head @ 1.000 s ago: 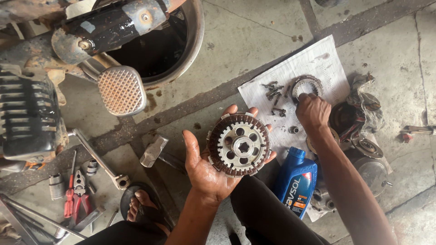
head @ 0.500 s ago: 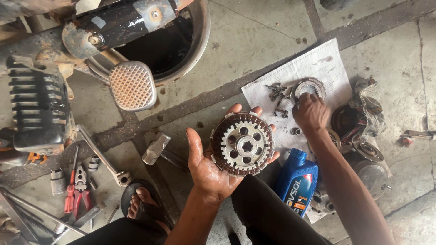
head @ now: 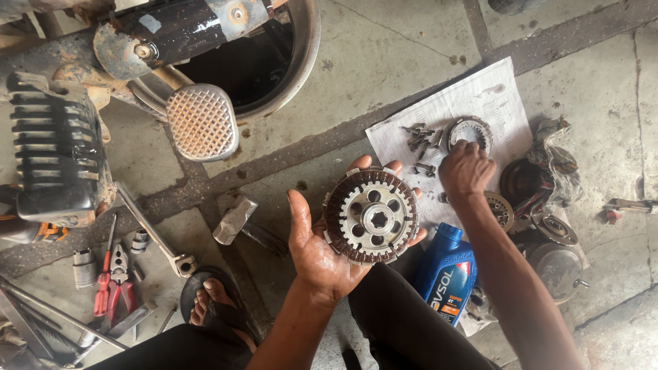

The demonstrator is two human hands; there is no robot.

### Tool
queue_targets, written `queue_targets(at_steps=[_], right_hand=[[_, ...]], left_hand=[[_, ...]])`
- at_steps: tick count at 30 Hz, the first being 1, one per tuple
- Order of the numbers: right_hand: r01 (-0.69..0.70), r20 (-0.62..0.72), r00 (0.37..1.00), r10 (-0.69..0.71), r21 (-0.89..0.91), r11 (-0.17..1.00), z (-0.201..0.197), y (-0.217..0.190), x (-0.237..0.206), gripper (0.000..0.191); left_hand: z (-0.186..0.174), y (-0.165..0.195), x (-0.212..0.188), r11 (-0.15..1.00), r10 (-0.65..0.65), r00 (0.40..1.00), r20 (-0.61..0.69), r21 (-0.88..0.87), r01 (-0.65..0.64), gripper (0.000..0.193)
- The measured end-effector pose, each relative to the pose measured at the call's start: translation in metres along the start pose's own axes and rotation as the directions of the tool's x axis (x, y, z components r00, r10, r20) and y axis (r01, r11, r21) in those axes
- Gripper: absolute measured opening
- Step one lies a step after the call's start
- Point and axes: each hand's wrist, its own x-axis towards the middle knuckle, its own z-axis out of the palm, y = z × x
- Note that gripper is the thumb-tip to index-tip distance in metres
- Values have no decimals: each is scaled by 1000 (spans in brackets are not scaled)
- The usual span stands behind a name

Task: The person assembles a motorcycle clutch by stacking friction plates and steel plates onto a clutch hub. They pick up each plate from a newspaper on the floor, place it onto the hub, and press the stack together. The person repeats this process for multiple plates, alternating between friction and steel types.

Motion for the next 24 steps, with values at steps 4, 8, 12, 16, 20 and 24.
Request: queue_targets(at_steps=[4,8,12,16,20,24], right_hand=[[90,-277,953,-120,-119,989,4,-8,-1,40],[23,-77,997,-25,-20,1000,-3,-10,-2,43],[22,-14,1000,-21,19,1000,-4,-5,-5,30],[4,-102,995,-5,-14,1000,3,6,-3,31],[-184,-121,977,174,-73,980,-26,32,1,50],[14,-216,927,305,835,550,-114,70,-50,25]], left_hand=[[1,-2,0,1000,-11,1000,14,-18,11,102],[3,-1,-1,1000,-9,1000,11,5,9,102],[3,0,-3,1000,-5,1000,2,6,5,102],[-1,3,-2,999,-3,1000,14,-32,3,100],[-6,5,-2,1000,6,1000,13,-17,-5,99],[-7,7,1,999,20,1000,-15,-28,-20,97]])
